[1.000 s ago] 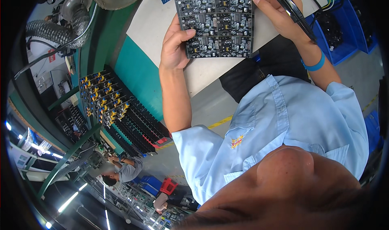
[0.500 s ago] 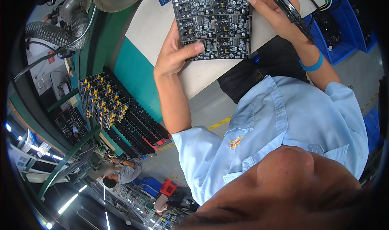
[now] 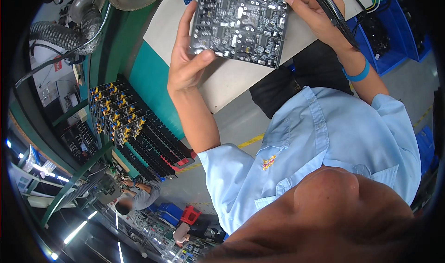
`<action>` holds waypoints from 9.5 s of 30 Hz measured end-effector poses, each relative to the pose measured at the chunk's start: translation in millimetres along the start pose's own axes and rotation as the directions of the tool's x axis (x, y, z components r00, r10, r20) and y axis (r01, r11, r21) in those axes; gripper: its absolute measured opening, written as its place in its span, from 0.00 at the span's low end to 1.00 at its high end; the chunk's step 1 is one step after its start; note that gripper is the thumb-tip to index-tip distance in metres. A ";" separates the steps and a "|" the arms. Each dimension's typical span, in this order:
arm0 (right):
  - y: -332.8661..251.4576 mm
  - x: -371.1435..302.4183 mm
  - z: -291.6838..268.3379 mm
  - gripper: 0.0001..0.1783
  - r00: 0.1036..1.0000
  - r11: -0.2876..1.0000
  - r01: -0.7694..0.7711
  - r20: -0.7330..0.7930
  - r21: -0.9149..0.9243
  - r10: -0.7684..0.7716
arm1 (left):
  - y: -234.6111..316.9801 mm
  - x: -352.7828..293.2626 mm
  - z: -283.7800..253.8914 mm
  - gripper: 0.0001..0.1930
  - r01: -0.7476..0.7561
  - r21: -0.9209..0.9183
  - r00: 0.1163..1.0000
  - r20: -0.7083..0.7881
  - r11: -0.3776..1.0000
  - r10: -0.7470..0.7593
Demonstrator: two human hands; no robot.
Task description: Soldering electronic components onto a printed circuit board and trimming the leads.
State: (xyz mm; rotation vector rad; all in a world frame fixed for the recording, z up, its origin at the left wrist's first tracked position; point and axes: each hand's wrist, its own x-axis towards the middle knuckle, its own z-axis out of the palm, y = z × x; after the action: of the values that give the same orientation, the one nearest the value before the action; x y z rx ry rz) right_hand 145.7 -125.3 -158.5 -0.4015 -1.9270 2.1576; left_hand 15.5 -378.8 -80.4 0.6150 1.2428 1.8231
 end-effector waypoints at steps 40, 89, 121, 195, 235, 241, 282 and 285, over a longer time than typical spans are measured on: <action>-15.3 -5.8 20.5 0.31 0.971 0.960 0.233 -0.007 -0.155 -0.237 | 4.9 -5.2 -8.1 0.36 -0.049 0.994 0.921 0.085 -0.101 0.381; -4.2 1.4 -6.0 0.32 0.963 0.875 0.257 0.037 -0.411 -0.265 | -14.7 34.5 228.8 0.27 -0.924 -0.068 -0.370 -0.093 -0.376 0.925; -55.9 -18.9 22.0 0.31 0.909 0.912 0.387 -0.112 -0.136 -0.403 | 95.1 71.8 234.2 0.28 -0.836 -0.532 0.155 0.005 0.134 0.988; -53.1 -26.9 20.9 0.30 0.890 0.897 0.438 -0.112 -0.063 -0.442 | 301.1 142.3 39.5 0.19 -0.807 0.332 0.395 -0.312 0.489 0.864; -1.2 -22.0 11.9 0.26 0.856 0.874 0.400 -0.227 -0.278 -0.464 | 1.7 9.5 -18.8 0.21 0.024 0.483 0.966 -0.237 0.876 0.104; -19.0 -27.9 9.6 0.23 0.790 0.845 0.499 -0.301 -0.191 -0.534 | -0.1 10.9 -19.2 0.21 0.007 0.326 0.946 -0.310 0.945 0.099; -20.7 -66.6 -27.6 0.22 0.755 0.720 0.645 0.356 -0.256 -0.550 | -16.3 28.3 -39.8 0.23 -0.024 -0.084 0.903 -0.430 0.996 -0.015; -23.7 -69.9 -21.8 0.21 0.771 0.731 0.632 0.310 -0.257 -0.557 | -15.5 28.8 -38.5 0.22 -0.026 -0.073 0.895 -0.447 0.997 -0.010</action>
State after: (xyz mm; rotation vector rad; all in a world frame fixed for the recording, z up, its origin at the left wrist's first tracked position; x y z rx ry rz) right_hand 218.3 -126.1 -133.3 0.3911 -2.1607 1.4806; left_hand -23.9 -371.8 -111.3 0.1530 1.4542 2.0812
